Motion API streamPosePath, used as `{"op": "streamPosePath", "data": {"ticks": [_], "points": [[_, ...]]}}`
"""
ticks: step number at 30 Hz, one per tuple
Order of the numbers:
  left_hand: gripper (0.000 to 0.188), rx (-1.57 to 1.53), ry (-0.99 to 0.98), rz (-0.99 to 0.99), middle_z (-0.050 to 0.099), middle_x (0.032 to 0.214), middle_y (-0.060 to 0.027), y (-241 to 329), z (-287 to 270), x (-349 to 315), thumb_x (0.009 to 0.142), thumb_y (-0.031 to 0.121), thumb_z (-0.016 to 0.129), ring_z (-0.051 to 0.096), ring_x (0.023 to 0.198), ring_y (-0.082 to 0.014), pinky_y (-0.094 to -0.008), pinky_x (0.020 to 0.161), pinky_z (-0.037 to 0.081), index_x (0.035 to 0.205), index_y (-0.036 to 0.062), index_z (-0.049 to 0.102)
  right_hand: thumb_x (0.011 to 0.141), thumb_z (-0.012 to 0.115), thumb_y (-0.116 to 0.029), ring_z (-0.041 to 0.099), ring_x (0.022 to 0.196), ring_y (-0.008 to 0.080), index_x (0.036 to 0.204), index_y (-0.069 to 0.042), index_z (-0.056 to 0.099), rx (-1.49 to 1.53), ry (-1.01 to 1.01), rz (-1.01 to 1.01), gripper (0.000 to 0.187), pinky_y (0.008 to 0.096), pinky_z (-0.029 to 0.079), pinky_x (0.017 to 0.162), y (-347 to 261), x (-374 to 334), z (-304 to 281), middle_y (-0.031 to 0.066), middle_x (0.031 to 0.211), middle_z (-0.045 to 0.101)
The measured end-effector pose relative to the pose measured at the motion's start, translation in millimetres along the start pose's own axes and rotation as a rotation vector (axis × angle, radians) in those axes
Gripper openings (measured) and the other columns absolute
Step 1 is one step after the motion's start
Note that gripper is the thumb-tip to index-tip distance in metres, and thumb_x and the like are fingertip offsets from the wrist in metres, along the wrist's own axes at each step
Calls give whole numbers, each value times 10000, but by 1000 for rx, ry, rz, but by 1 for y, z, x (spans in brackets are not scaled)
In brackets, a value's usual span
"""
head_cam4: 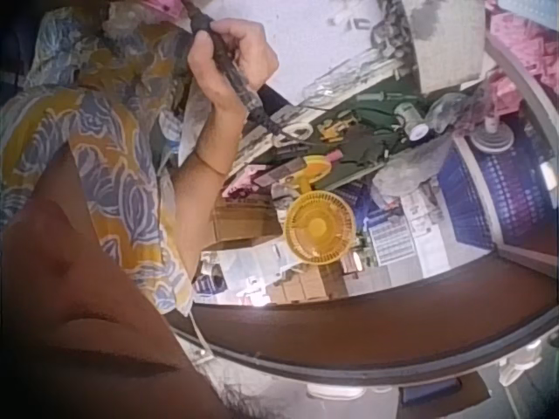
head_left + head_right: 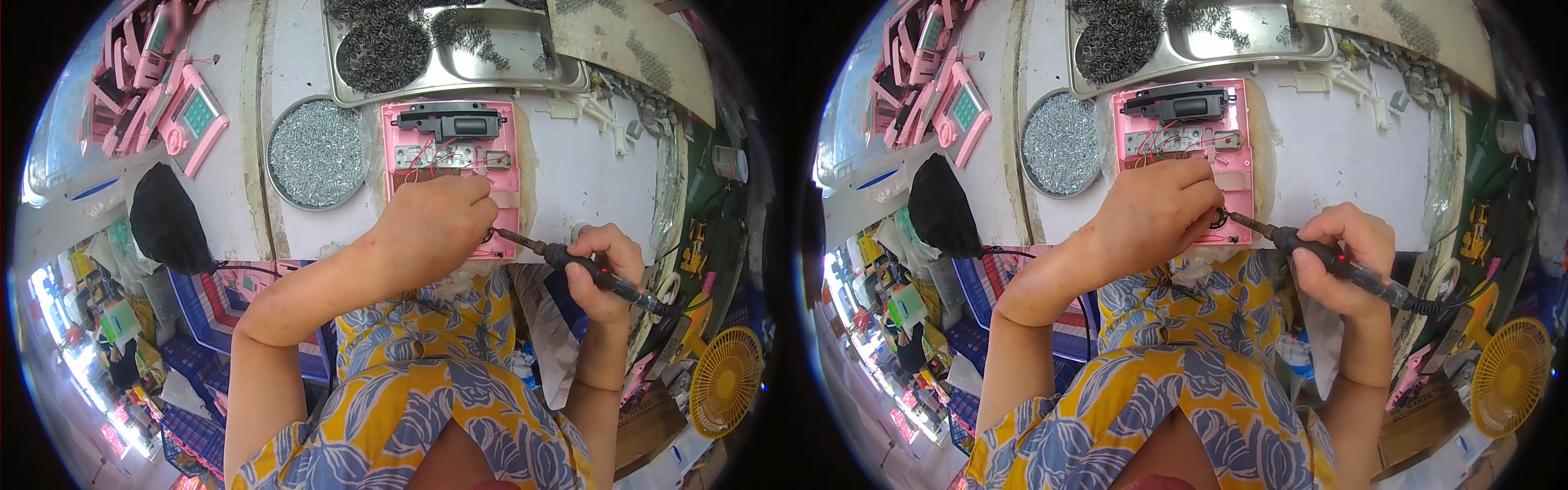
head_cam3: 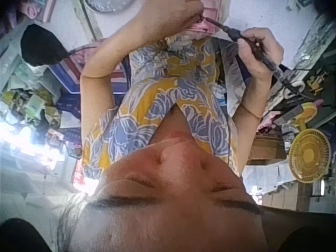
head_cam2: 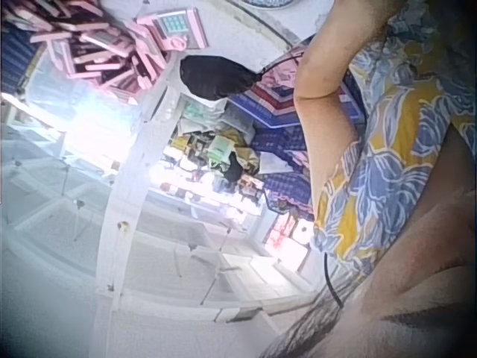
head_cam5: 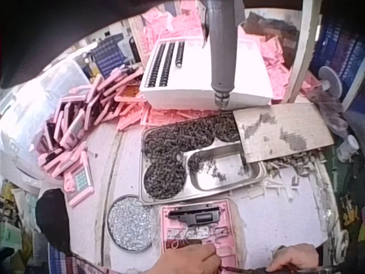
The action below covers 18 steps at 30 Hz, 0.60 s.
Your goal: Assembling a pink toy cash register by soldering internal wires and using an electric screwdriver.
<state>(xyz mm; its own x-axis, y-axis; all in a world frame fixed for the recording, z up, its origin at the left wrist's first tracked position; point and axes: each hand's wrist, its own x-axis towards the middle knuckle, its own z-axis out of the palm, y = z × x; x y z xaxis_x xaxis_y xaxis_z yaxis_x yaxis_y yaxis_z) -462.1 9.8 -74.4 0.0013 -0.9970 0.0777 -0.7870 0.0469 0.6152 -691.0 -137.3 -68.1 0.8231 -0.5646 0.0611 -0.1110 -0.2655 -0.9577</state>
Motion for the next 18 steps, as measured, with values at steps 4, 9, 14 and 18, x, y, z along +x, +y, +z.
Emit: {"op": "streamPosePath", "data": {"ticks": [4, 9, 14, 18], "points": [[152, 12, -3, 1, 565, 861, -71, -1, 2, 0, 780, 92, 720, 627, 784, -283, -402, 646, 516, 876, 75, 604, 761, 760, -161, 481, 533, 81, 866, -12, 626, -11, 27, -50, 226, 236, 357, 512, -2, -1, 1, 12, 643, 567], [143, 12, -7, -3, 566, 855, -72, -2, 1, -1, 780, 95, 721, 626, 774, -283, -403, 641, 516, 859, 77, 603, 791, 754, -174, 497, 606, 86, 879, -14, 614, 60, 163, -45, 230, 237, 375, 550, -5, -15, -15, 40, 737, 590], [128, 4, 13, 40, 575, 843, -80, -1, 1, 1, 777, 78, 717, 625, 770, -293, -404, 646, 519, 846, 70, 609, 873, 697, -203, 477, 679, 79, 936, -21, 578, 228, 509, -17, 226, 205, 351, 575, 6, -39, -102, 41, 831, 565], [122, 37, 57, 76, 586, 820, -83, -1, 1, 2, 762, 104, 708, 631, 741, -290, -418, 620, 524, 800, 67, 598, 889, 654, -125, 435, 643, 48, 816, -70, 577, 47, 746, 175, 119, 200, 314, 557, -10, -58, -191, -37, 746, 503]]}}
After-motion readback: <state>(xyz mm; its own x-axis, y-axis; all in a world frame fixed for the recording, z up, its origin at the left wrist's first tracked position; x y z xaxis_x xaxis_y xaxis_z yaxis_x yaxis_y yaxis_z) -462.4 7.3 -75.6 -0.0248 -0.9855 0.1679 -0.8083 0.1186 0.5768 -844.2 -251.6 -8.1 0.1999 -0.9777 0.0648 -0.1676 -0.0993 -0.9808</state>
